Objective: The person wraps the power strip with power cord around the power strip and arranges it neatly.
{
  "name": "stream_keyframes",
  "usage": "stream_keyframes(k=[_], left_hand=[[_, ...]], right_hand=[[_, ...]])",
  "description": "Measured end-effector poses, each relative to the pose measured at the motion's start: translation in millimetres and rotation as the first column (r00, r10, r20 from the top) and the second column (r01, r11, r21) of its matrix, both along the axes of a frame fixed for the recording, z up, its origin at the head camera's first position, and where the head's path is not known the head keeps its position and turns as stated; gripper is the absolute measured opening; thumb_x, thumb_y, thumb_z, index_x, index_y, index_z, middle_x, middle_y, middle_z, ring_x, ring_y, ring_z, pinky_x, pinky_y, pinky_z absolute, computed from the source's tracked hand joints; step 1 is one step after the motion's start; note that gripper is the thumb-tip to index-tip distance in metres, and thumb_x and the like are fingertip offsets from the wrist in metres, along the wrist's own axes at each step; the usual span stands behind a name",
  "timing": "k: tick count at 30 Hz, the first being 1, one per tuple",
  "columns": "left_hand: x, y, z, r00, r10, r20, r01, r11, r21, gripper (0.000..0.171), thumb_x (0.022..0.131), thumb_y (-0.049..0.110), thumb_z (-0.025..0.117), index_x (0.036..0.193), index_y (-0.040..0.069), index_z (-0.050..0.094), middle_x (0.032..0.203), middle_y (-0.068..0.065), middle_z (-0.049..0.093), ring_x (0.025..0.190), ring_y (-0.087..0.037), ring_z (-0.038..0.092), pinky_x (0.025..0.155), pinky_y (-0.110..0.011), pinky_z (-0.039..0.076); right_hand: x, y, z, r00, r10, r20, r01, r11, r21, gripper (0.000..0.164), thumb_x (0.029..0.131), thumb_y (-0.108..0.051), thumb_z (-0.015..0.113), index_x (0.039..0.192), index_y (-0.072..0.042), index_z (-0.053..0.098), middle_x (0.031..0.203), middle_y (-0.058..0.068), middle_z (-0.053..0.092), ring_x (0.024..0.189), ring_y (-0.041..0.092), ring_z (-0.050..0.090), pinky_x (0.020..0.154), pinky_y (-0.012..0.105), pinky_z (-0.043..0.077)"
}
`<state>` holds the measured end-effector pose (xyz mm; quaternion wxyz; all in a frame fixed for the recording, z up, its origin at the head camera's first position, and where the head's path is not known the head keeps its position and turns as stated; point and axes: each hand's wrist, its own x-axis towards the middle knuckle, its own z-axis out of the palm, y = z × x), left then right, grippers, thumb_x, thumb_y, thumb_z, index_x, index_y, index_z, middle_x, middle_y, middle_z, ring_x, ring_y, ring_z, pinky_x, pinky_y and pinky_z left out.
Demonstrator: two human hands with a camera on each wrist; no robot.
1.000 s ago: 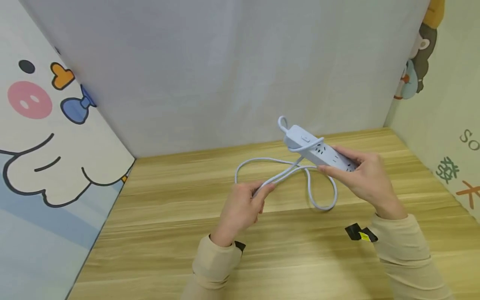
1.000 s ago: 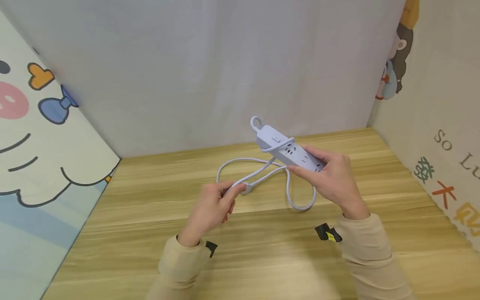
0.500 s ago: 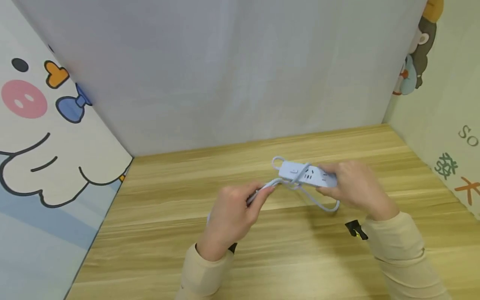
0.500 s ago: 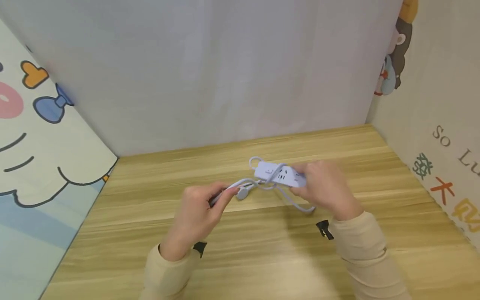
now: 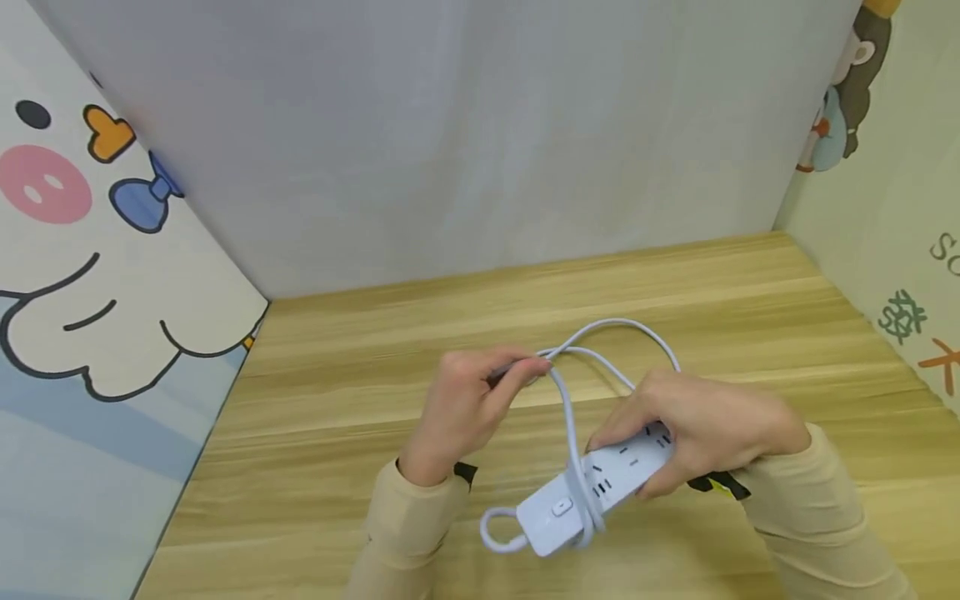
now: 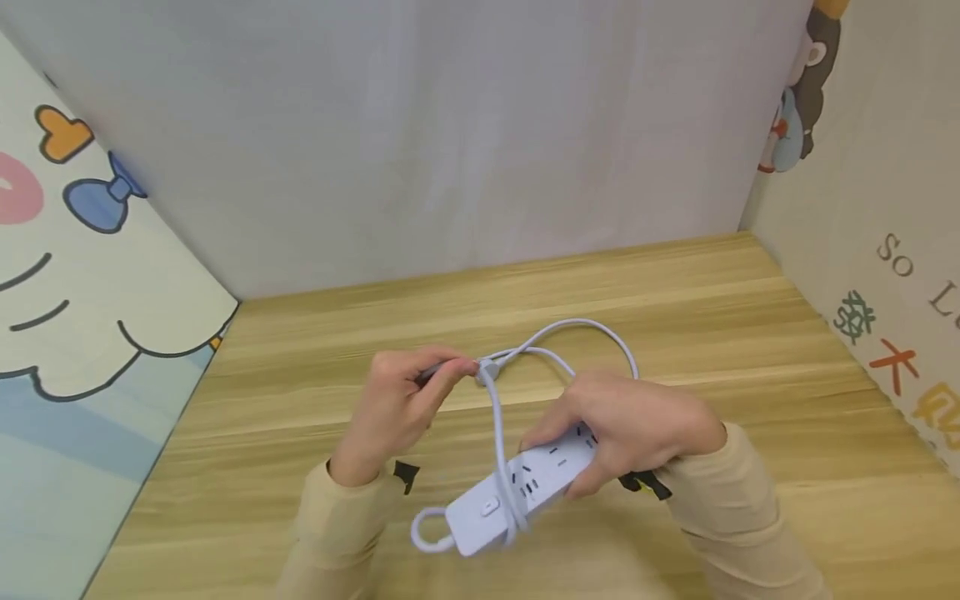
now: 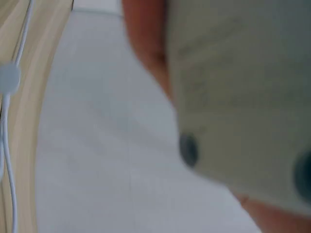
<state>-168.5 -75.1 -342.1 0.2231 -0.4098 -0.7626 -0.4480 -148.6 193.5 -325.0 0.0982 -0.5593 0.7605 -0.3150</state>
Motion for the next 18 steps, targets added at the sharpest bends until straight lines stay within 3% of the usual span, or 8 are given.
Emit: stream_keyframes(k=[2,5,11,12,14,16,18], left_hand=[[-4.5,2.0,-5.4,0.999,0.017,0.05,-0.017,1.0,-0.003,0.01,0.095,0.008,0.07,0.094,0.005,0.079,0.073,-0.002,0.071,0.056,-0.001,0.045,0.056,-0.015,0.044],[-10.4,2.7,-12.2,0.991,0.065,0.115,-0.064,0.998,-0.007,0.012,0.096,0.007,0.068,0.095,0.004,0.08,0.079,-0.005,0.075,0.058,-0.002,0.048,0.057,-0.017,0.045],[-13.7,11.9,-23.1,0.97,0.084,0.229,-0.065,0.994,-0.089,0.021,0.101,0.019,0.064,0.094,0.008,0.08,0.073,-0.002,0.072,0.056,0.0,0.045,0.054,-0.017,0.042],[-13.7,13.3,-24.6,0.964,0.09,0.251,-0.068,0.993,-0.095,0.022,0.102,0.019,0.063,0.095,0.007,0.08,0.069,-0.001,0.07,0.056,0.001,0.044,0.053,-0.016,0.041],[-13.6,15.8,-26.2,0.955,0.103,0.279,-0.073,0.991,-0.116,0.028,0.102,0.009,0.058,0.082,0.003,0.075,0.058,-0.002,0.058,0.052,0.001,0.04,0.049,-0.016,0.037],[-13.3,18.1,-27.7,0.949,0.128,0.287,-0.087,0.984,-0.153,0.038,0.1,0.001,0.053,0.064,0.003,0.063,0.053,0.002,0.05,0.048,0.003,0.036,0.046,-0.015,0.033],[-12.3,21.8,-28.2,0.947,0.167,0.276,-0.102,0.967,-0.235,0.042,0.102,0.002,0.049,0.06,0.006,0.055,0.05,0.006,0.036,0.044,0.001,0.026,0.044,-0.015,0.025]], right_hand=[[1.4,-0.9,1.0,0.999,0.029,0.023,-0.027,0.997,-0.065,0.04,0.082,-0.017,0.085,0.12,-0.022,0.072,0.109,-0.012,0.074,0.092,-0.001,0.067,0.076,0.014,0.053],[1.1,4.8,2.7,0.999,-0.024,0.038,0.031,0.982,-0.184,0.045,0.08,-0.019,0.088,0.121,-0.018,0.073,0.112,-0.006,0.076,0.094,0.004,0.07,0.076,0.017,0.055],[-10.3,20.8,1.2,0.995,-0.018,0.1,0.063,0.881,-0.469,0.061,0.066,0.006,0.09,0.123,0.001,0.07,0.113,0.006,0.076,0.087,0.012,0.071,0.065,0.022,0.055],[-11.5,23.6,1.2,0.992,-0.043,0.116,0.095,0.866,-0.492,0.063,0.064,0.011,0.089,0.123,0.002,0.07,0.113,0.005,0.076,0.085,0.011,0.071,0.063,0.022,0.055],[-11.2,30.4,3.4,0.974,-0.152,0.171,0.217,0.848,-0.484,0.065,0.063,0.015,0.087,0.125,0.002,0.069,0.114,0.0,0.076,0.081,0.009,0.069,0.062,0.022,0.054],[-10.5,35.3,4.9,0.941,-0.259,0.216,0.332,0.827,-0.455,0.064,0.065,0.017,0.085,0.125,0.002,0.07,0.116,-0.001,0.076,0.082,0.009,0.07,0.064,0.021,0.055],[-9.9,37.5,4.9,0.895,-0.387,0.222,0.446,0.8,-0.401,0.061,0.067,0.014,0.086,0.124,0.0,0.07,0.117,-0.007,0.075,0.086,0.007,0.071,0.069,0.019,0.056]])
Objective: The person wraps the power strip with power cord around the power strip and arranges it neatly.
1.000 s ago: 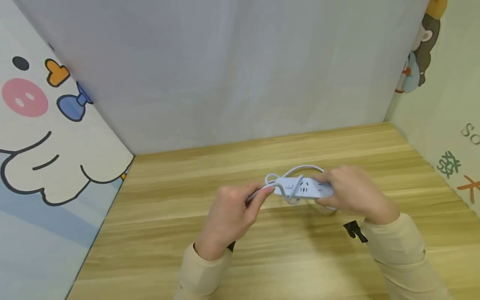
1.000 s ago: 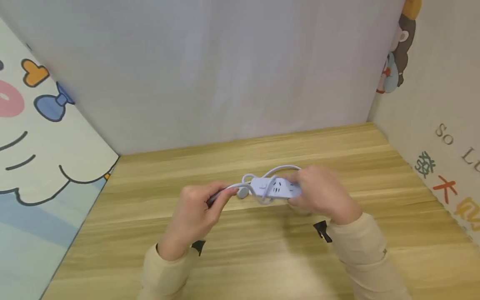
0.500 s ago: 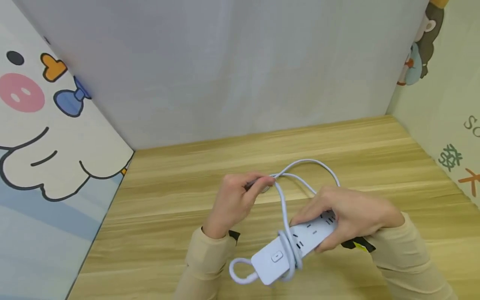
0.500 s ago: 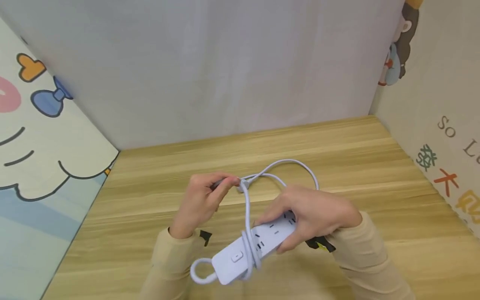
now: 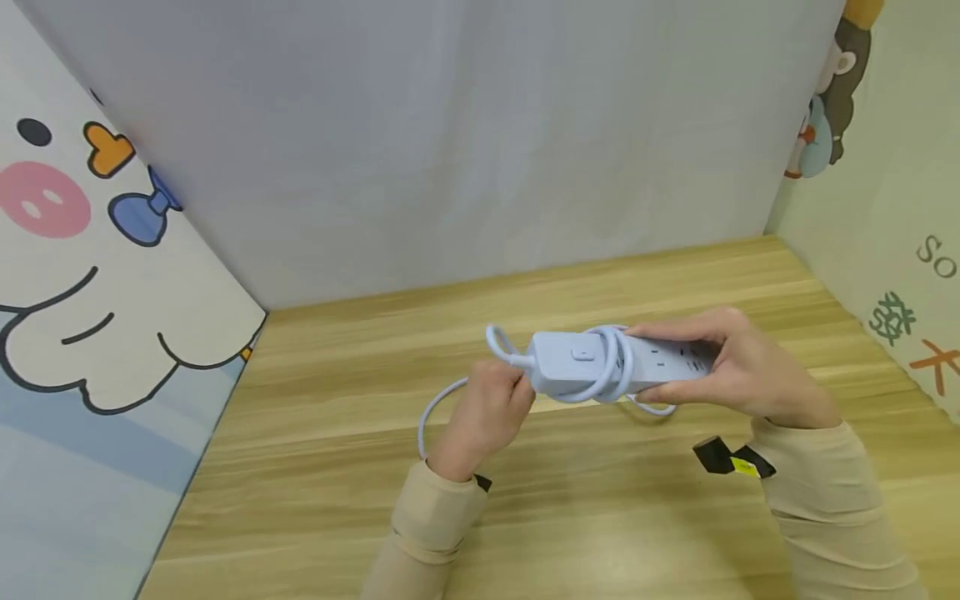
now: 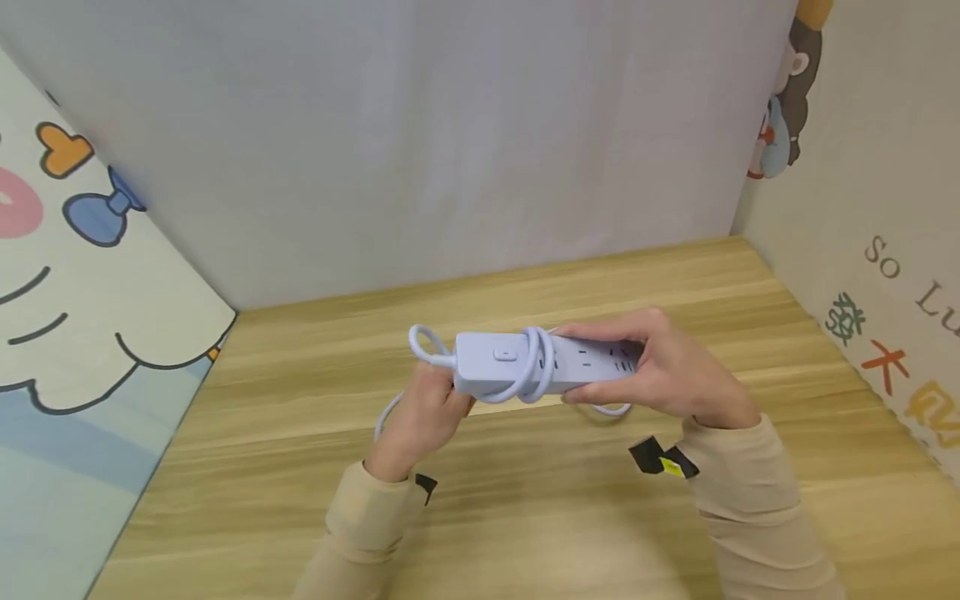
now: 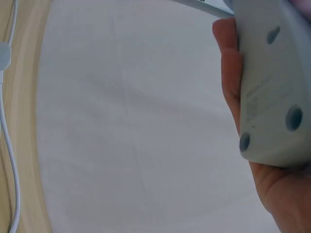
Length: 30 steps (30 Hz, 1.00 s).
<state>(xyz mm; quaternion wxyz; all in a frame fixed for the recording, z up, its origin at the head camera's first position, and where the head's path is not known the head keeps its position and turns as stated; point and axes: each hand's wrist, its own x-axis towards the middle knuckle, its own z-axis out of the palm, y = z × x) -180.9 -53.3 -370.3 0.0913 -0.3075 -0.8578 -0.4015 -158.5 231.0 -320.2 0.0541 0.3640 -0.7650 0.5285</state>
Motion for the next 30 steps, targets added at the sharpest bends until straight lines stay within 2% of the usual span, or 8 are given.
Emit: stream_keyframes(k=[2,6,12,17,22,26,28,30], left_hand=[[1.8,3.9,-2.2,1.0,0.003,0.028,-0.001,0.999,-0.05,0.044,0.105,0.005,0.044,0.063,0.007,0.058,0.048,0.004,0.035,0.042,0.0,0.024,0.043,-0.016,0.025],[4.1,15.3,-6.3,0.998,0.051,-0.021,-0.053,0.989,-0.136,0.04,0.11,0.018,0.042,0.095,0.004,0.077,0.055,-0.001,0.056,0.047,-0.004,0.034,0.052,-0.021,0.04],[7.7,28.4,-7.6,0.982,0.071,-0.174,-0.108,0.971,-0.214,0.038,0.11,0.021,0.044,0.093,0.005,0.075,0.071,-0.004,0.07,0.056,-0.014,0.058,0.057,-0.023,0.049],[12.6,31.0,-6.0,0.977,0.09,-0.192,-0.141,0.953,-0.27,0.034,0.107,0.023,0.051,0.082,0.01,0.07,0.06,0.002,0.054,0.053,-0.013,0.047,0.05,-0.023,0.038],[20.5,26.9,2.9,0.982,0.08,-0.171,-0.136,0.927,-0.348,0.037,0.106,0.028,0.055,0.072,0.014,0.059,0.057,0.008,0.034,0.05,-0.009,0.034,0.046,-0.021,0.027],[26.8,16.3,15.2,0.987,0.093,-0.133,-0.13,0.945,-0.301,0.034,0.103,0.029,0.06,0.072,0.016,0.06,0.056,0.01,0.038,0.048,-0.005,0.033,0.045,-0.019,0.026],[28.7,10.3,20.4,0.984,0.092,-0.154,-0.131,0.956,-0.263,0.031,0.102,0.028,0.062,0.073,0.016,0.063,0.056,0.011,0.04,0.049,-0.004,0.033,0.046,-0.018,0.026],[29.7,4.9,24.8,0.977,0.075,-0.198,-0.121,0.966,-0.227,0.029,0.101,0.026,0.063,0.075,0.015,0.064,0.056,0.011,0.039,0.049,-0.003,0.033,0.047,-0.017,0.026]], right_hand=[[-2.3,-1.6,-2.6,0.996,-0.087,0.013,0.086,0.996,0.029,0.058,0.069,0.01,0.087,0.124,0.0,0.07,0.117,-0.01,0.074,0.09,0.008,0.071,0.074,0.018,0.056],[-8.9,-5.4,-10.1,0.972,-0.224,0.065,0.221,0.974,0.049,0.053,0.074,0.004,0.086,0.125,-0.002,0.071,0.116,-0.015,0.073,0.091,0.009,0.069,0.077,0.019,0.055],[-18.1,-10.2,-21.4,0.916,-0.335,0.219,0.35,0.936,-0.029,0.049,0.084,-0.003,0.081,0.131,0.0,0.067,0.117,-0.012,0.073,0.096,0.009,0.069,0.08,0.019,0.054],[-25.4,-14.8,-29.5,0.874,-0.448,0.189,0.458,0.889,-0.012,0.052,0.085,-0.009,0.082,0.132,0.002,0.065,0.121,0.011,0.072,0.094,0.002,0.067,0.076,0.016,0.055],[-34.0,-12.6,-34.8,0.788,-0.615,0.021,0.611,0.786,0.093,0.052,0.081,-0.018,0.086,0.126,0.003,0.069,0.112,0.027,0.072,0.078,0.009,0.066,0.063,0.013,0.05],[-41.3,-8.2,-41.1,0.698,-0.686,-0.205,0.716,0.66,0.228,0.048,0.079,-0.022,0.087,0.118,0.003,0.073,0.096,0.026,0.075,0.067,0.026,0.063,0.057,0.024,0.044],[-43.6,-7.6,-43.9,0.68,-0.667,-0.305,0.733,0.607,0.307,0.047,0.078,-0.024,0.087,0.116,0.0,0.073,0.089,0.023,0.074,0.063,0.027,0.061,0.054,0.03,0.041],[-43.1,-9.7,-43.5,0.689,-0.62,-0.375,0.723,0.562,0.4,0.046,0.078,-0.026,0.086,0.117,-0.003,0.073,0.084,0.019,0.073,0.059,0.026,0.058,0.051,0.033,0.038]])
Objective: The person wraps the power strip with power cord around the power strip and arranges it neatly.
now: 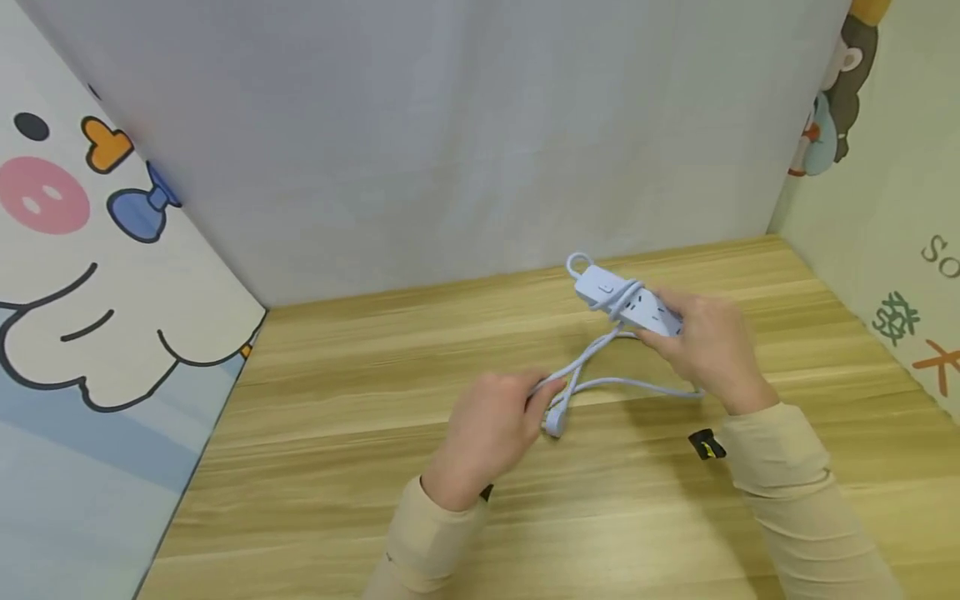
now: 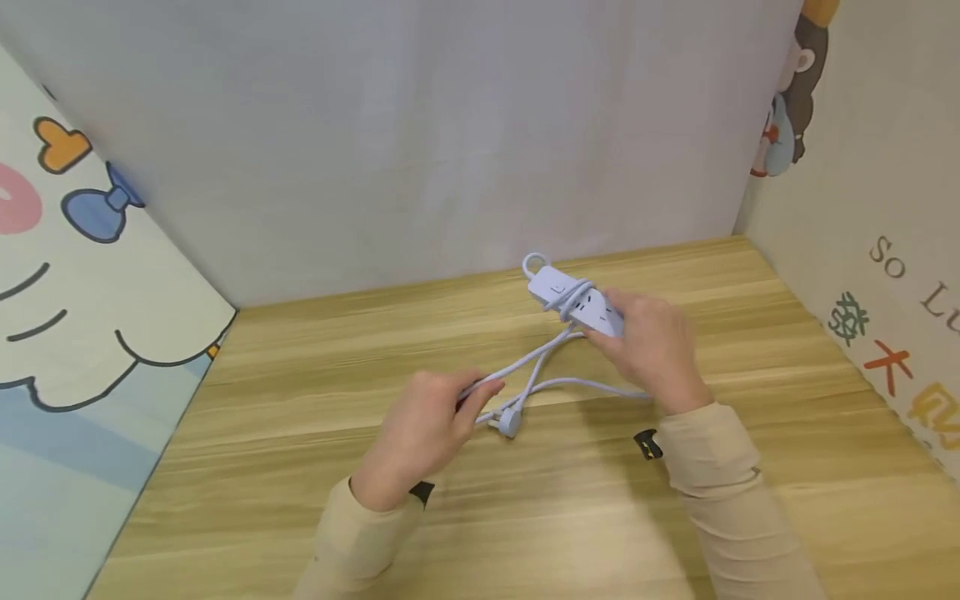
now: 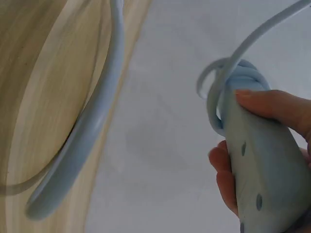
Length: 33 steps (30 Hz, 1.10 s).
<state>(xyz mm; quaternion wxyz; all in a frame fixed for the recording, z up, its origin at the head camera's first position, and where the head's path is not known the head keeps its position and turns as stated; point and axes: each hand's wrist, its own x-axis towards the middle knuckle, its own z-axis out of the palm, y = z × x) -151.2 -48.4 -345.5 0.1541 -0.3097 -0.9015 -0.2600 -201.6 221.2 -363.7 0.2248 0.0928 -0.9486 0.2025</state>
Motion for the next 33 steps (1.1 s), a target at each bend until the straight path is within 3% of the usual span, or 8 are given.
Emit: stream_keyframes(k=[5,10,15,20,23,29,32,33], left_hand=[[-1.0,-10.5,7.7,0.975,-0.073,-0.209,0.084,0.995,0.045,0.021,0.096,0.022,0.071,0.077,0.014,0.067,0.055,0.009,0.044,0.049,-0.001,0.034,0.047,-0.015,0.029],[-6.3,-21.9,13.7,0.929,-0.154,-0.336,0.209,0.969,0.135,0.007,0.088,0.019,0.08,0.086,0.013,0.077,0.066,0.008,0.066,0.052,0.002,0.05,0.053,-0.013,0.044],[-15.7,-31.9,12.3,0.922,-0.203,-0.33,0.306,0.904,0.299,0.006,0.082,0.011,0.083,0.087,0.01,0.08,0.069,0.005,0.07,0.053,0.0,0.049,0.056,-0.013,0.044],[-25.9,-35.1,6.2,0.945,-0.2,-0.261,0.295,0.865,0.406,0.004,0.085,0.014,0.081,0.087,0.01,0.08,0.067,0.004,0.066,0.054,-0.002,0.039,0.056,-0.016,0.038],[-33.5,-33.7,-0.2,0.964,-0.169,-0.205,0.243,0.873,0.422,0.006,0.087,0.018,0.08,0.087,0.012,0.081,0.065,0.004,0.063,0.053,-0.002,0.036,0.055,-0.017,0.037],[-41.5,-23.3,-20.8,0.992,-0.121,-0.025,0.12,0.899,0.421,0.013,0.094,0.022,0.074,0.093,0.012,0.082,0.073,0.001,0.072,0.054,-0.003,0.044,0.054,-0.018,0.04],[-40.1,-13.5,-31.3,0.99,-0.137,0.023,0.117,0.912,0.393,0.018,0.099,0.022,0.067,0.097,0.01,0.081,0.082,-0.002,0.077,0.06,-0.006,0.057,0.058,-0.016,0.047],[-39.1,-10.8,-34.8,0.992,-0.123,-0.022,0.124,0.937,0.327,0.016,0.098,0.018,0.067,0.096,0.008,0.08,0.079,-0.004,0.075,0.058,-0.007,0.056,0.056,-0.017,0.046]], right_hand=[[10.1,-12.2,8.7,0.98,0.128,0.15,-0.157,0.967,0.202,0.049,0.076,-0.026,0.087,0.12,-0.009,0.073,0.084,0.011,0.075,0.059,0.018,0.056,0.048,0.033,0.041],[24.5,-21.0,19.5,0.895,0.324,0.308,-0.397,0.893,0.214,0.046,0.069,-0.024,0.091,0.112,-0.019,0.078,0.079,-0.003,0.071,0.064,0.01,0.055,0.055,0.029,0.044],[37.2,-26.8,28.3,0.72,0.558,0.411,-0.628,0.777,0.046,0.044,0.07,-0.023,0.09,0.112,-0.021,0.079,0.089,-0.014,0.072,0.072,-0.002,0.056,0.064,0.021,0.048],[44.9,-34.3,34.6,0.493,0.818,0.295,-0.833,0.542,-0.108,0.039,0.075,-0.02,0.087,0.112,-0.024,0.076,0.091,-0.021,0.07,0.075,-0.008,0.058,0.066,0.011,0.047],[47.3,-35.3,36.5,0.415,0.893,0.175,-0.88,0.443,-0.17,0.039,0.078,-0.022,0.087,0.115,-0.023,0.073,0.099,-0.016,0.073,0.082,-0.004,0.063,0.069,0.01,0.048],[42.0,-27.6,33.7,0.393,0.913,-0.105,-0.866,0.33,-0.375,0.055,0.07,-0.009,0.093,0.12,-0.005,0.073,0.104,0.004,0.077,0.081,0.008,0.07,0.065,0.018,0.053],[39.1,-23.0,34.0,0.442,0.885,-0.145,-0.812,0.326,-0.484,0.059,0.065,0.005,0.091,0.121,0.0,0.072,0.106,0.004,0.078,0.08,0.01,0.07,0.061,0.021,0.053],[38.8,-21.4,34.8,0.489,0.862,-0.131,-0.775,0.362,-0.518,0.061,0.065,0.008,0.09,0.122,-0.001,0.072,0.108,0.002,0.077,0.081,0.011,0.07,0.062,0.022,0.053]])
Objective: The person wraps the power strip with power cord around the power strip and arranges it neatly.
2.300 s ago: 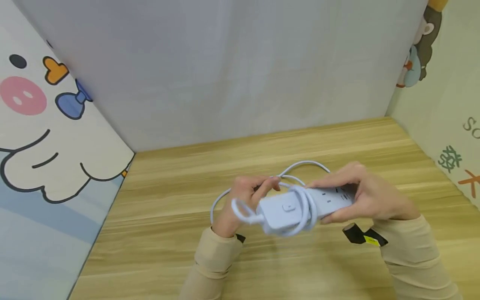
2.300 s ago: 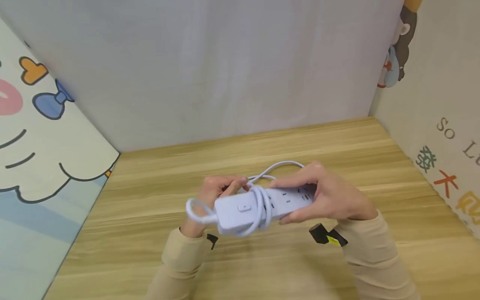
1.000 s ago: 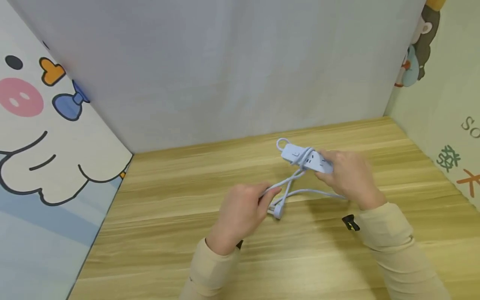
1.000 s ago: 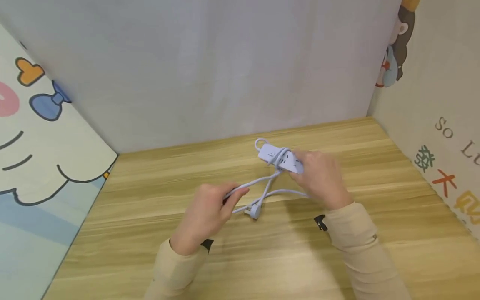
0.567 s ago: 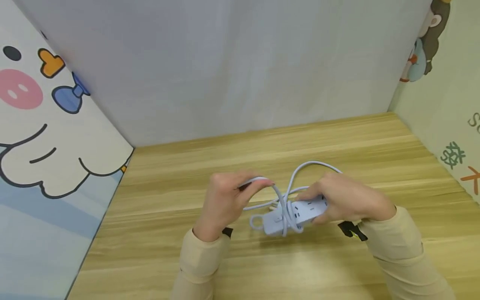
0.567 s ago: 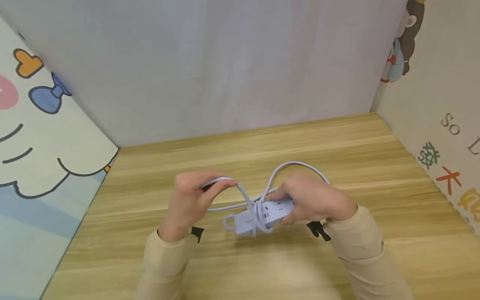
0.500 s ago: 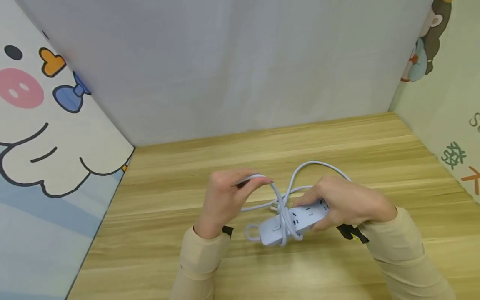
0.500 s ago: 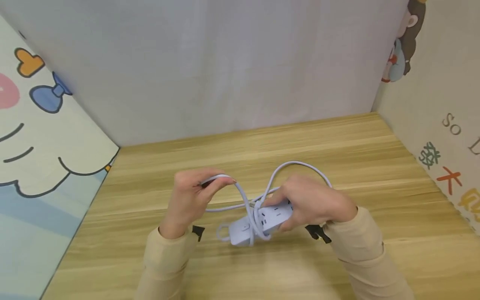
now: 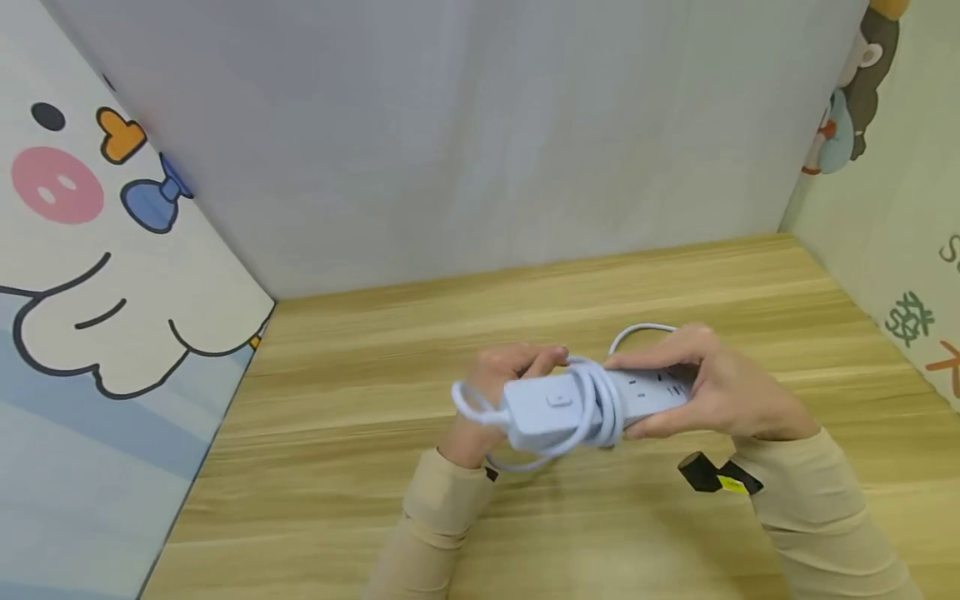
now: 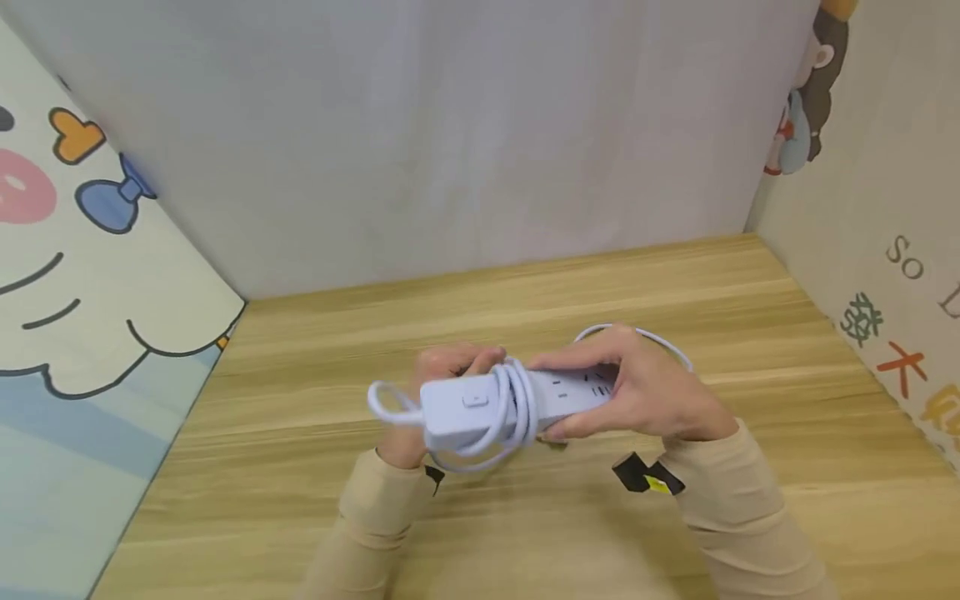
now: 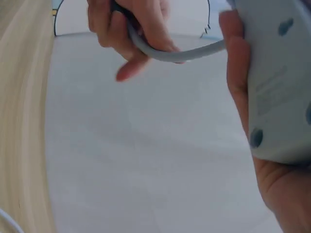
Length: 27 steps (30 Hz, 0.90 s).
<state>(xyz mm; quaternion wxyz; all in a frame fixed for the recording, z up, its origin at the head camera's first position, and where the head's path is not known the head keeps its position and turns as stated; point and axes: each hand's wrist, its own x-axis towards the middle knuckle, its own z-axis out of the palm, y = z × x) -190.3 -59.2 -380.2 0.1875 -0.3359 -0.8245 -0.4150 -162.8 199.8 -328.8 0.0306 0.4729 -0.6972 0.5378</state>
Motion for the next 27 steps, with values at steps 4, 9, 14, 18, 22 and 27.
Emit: stream_keyframes(k=[4,9,14,18,22,27], left_hand=[[7.1,13.6,-6.9,0.98,0.111,-0.167,-0.14,0.976,-0.17,0.009,0.097,0.01,0.065,0.091,0.006,0.07,0.069,-0.006,0.066,0.055,-0.012,0.053,0.05,-0.024,0.045],[19.0,30.8,-2.9,0.967,0.174,-0.184,-0.23,0.906,-0.356,0.022,0.103,0.02,0.06,0.086,0.01,0.069,0.059,0.002,0.055,0.049,-0.011,0.047,0.045,-0.026,0.038],[28.5,35.0,5.2,0.976,0.208,-0.065,-0.217,0.892,-0.397,0.024,0.101,0.016,0.062,0.078,0.01,0.063,0.058,0.005,0.045,0.051,-0.011,0.044,0.046,-0.025,0.035],[34.1,35.4,12.6,0.975,0.211,0.065,-0.177,0.923,-0.342,0.028,0.102,0.014,0.061,0.075,0.009,0.06,0.057,0.007,0.038,0.048,-0.008,0.036,0.045,-0.021,0.028],[39.1,34.4,21.4,0.967,0.209,0.143,-0.166,0.951,-0.262,0.029,0.101,0.012,0.062,0.072,0.008,0.059,0.055,0.007,0.036,0.047,-0.005,0.031,0.045,-0.018,0.026],[44.9,28.4,32.6,0.96,0.207,0.19,-0.17,0.966,-0.196,0.023,0.1,0.013,0.064,0.079,0.005,0.066,0.055,0.006,0.039,0.044,-0.003,0.029,0.042,-0.017,0.024]], right_hand=[[-1.5,5.4,0.5,0.958,-0.256,0.133,0.256,0.967,0.014,0.057,0.069,0.013,0.086,0.123,0.002,0.071,0.115,-0.007,0.076,0.089,0.01,0.07,0.071,0.021,0.055],[-10.7,3.1,-4.7,0.857,-0.499,0.131,0.492,0.867,0.084,0.049,0.077,0.001,0.086,0.124,-0.004,0.072,0.115,-0.005,0.075,0.086,0.011,0.068,0.073,0.02,0.054],[-17.7,-0.1,-13.4,0.768,-0.633,-0.094,0.64,0.762,0.098,0.049,0.072,-0.005,0.091,0.119,-0.005,0.075,0.107,0.013,0.077,0.074,0.01,0.066,0.065,0.014,0.049],[-21.0,-5.7,-17.5,0.665,-0.69,-0.285,0.731,0.68,0.061,0.049,0.07,-0.006,0.092,0.115,0.001,0.075,0.101,0.018,0.077,0.07,0.02,0.069,0.06,0.02,0.05],[-22.3,-10.6,-19.0,0.575,-0.725,-0.379,0.793,0.607,0.042,0.049,0.071,-0.006,0.091,0.115,0.005,0.073,0.099,0.023,0.076,0.069,0.03,0.072,0.055,0.037,0.054],[-23.2,-16.6,-21.4,0.494,-0.739,-0.458,0.847,0.528,0.061,0.047,0.076,-0.012,0.088,0.116,0.004,0.072,0.093,0.022,0.076,0.064,0.031,0.069,0.052,0.044,0.053]])
